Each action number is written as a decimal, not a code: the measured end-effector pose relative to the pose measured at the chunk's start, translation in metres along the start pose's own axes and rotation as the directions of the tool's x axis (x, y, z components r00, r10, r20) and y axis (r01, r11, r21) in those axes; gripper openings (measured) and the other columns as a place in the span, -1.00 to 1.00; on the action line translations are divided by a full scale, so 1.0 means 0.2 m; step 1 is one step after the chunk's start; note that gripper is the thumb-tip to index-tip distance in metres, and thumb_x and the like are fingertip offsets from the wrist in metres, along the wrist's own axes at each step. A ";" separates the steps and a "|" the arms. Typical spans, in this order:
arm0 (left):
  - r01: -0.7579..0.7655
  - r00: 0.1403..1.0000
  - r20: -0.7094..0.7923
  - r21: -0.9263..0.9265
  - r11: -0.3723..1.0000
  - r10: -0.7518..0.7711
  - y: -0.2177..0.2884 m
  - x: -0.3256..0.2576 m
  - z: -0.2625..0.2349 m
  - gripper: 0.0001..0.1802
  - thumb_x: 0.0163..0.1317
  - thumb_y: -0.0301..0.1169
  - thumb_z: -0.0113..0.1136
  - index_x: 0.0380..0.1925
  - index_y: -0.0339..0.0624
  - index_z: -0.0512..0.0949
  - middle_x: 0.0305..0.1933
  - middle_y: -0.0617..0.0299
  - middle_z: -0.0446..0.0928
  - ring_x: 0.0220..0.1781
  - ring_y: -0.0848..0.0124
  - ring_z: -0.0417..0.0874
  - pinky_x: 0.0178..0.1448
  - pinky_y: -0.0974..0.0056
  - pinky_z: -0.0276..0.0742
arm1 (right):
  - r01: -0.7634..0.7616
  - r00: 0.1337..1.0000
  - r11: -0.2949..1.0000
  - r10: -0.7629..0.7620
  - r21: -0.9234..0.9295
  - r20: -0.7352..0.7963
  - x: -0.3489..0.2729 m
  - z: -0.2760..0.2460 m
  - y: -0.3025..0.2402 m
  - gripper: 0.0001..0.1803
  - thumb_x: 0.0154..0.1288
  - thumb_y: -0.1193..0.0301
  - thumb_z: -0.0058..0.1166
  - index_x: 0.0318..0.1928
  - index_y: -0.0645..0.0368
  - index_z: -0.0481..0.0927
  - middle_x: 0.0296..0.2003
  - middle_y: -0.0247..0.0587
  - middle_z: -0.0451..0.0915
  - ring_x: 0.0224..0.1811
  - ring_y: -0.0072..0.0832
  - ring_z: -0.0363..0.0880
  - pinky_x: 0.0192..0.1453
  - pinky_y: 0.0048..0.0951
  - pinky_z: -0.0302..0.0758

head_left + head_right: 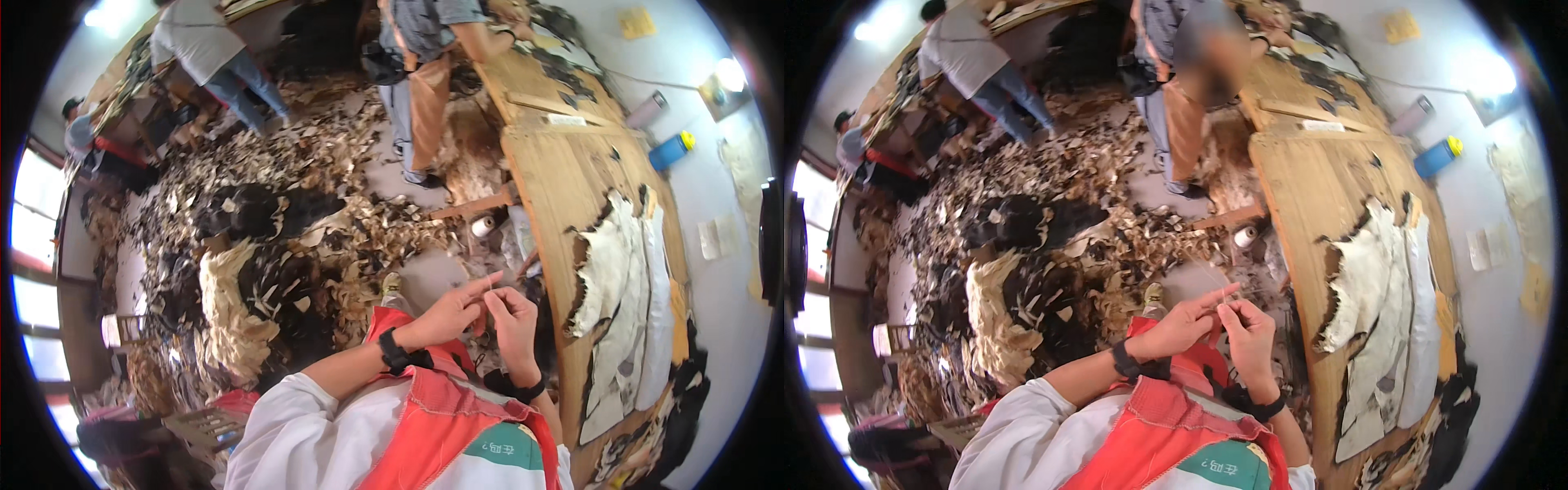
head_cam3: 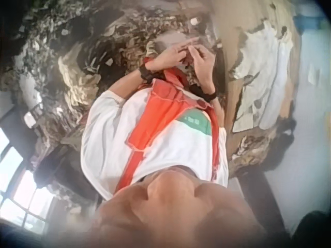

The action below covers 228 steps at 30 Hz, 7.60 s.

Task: Cutting and trimming pieces of leather/fur at a workshop station.

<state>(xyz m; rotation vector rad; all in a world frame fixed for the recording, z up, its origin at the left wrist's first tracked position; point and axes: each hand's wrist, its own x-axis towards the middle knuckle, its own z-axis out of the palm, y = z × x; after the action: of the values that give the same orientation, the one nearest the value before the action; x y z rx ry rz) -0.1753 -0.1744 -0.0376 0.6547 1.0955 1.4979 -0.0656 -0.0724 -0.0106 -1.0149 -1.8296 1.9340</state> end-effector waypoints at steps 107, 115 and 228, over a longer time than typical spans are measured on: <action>0.031 0.998 -0.066 0.528 0.849 0.005 0.06 -0.11 0.14 -0.89 0.20 -0.54 0.27 -0.28 -0.31 0.69 -0.32 0.27 0.61 -0.31 0.56 0.54 -0.24 0.44 0.42 | 0.287 0.898 0.899 -0.372 -0.330 -0.234 -0.36 -0.14 0.02 -0.91 0.13 0.56 0.26 -0.31 0.20 0.67 -0.49 -0.31 0.59 -0.54 -0.68 0.50 -0.45 -0.60 0.42; -0.033 0.999 -0.020 0.485 0.874 0.049 0.04 -0.13 0.13 -0.87 0.15 -0.67 0.19 -0.31 -0.37 0.67 -0.31 0.19 0.61 -0.07 0.42 0.63 0.05 0.35 0.48 | 0.363 0.910 0.926 -0.375 -0.100 -0.178 -0.35 -0.09 0.05 -0.91 0.17 0.56 0.22 -0.33 0.30 0.57 -0.49 -0.29 0.56 -0.53 -0.71 0.48 -0.44 -0.62 0.44; -0.525 -0.660 -0.751 0.433 0.733 -0.029 1.03 -2.46 -3.26 -0.70 0.33 -0.30 -0.08 -0.46 -0.27 0.51 -0.51 0.14 0.58 -0.63 0.44 0.49 -0.60 0.43 0.44 | -0.178 0.976 0.187 -0.089 0.966 0.197 0.48 -0.69 1.02 -0.75 0.32 0.42 0.01 -0.07 0.22 0.64 -0.14 -0.08 0.68 -0.07 -0.15 0.63 0.15 0.03 0.48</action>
<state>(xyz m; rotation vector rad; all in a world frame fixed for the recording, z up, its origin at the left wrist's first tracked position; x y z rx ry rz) -0.7172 -0.8202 -0.0453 -1.5294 1.8571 3.0053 0.0091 0.0628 -0.2263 -0.3379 -0.1695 2.6102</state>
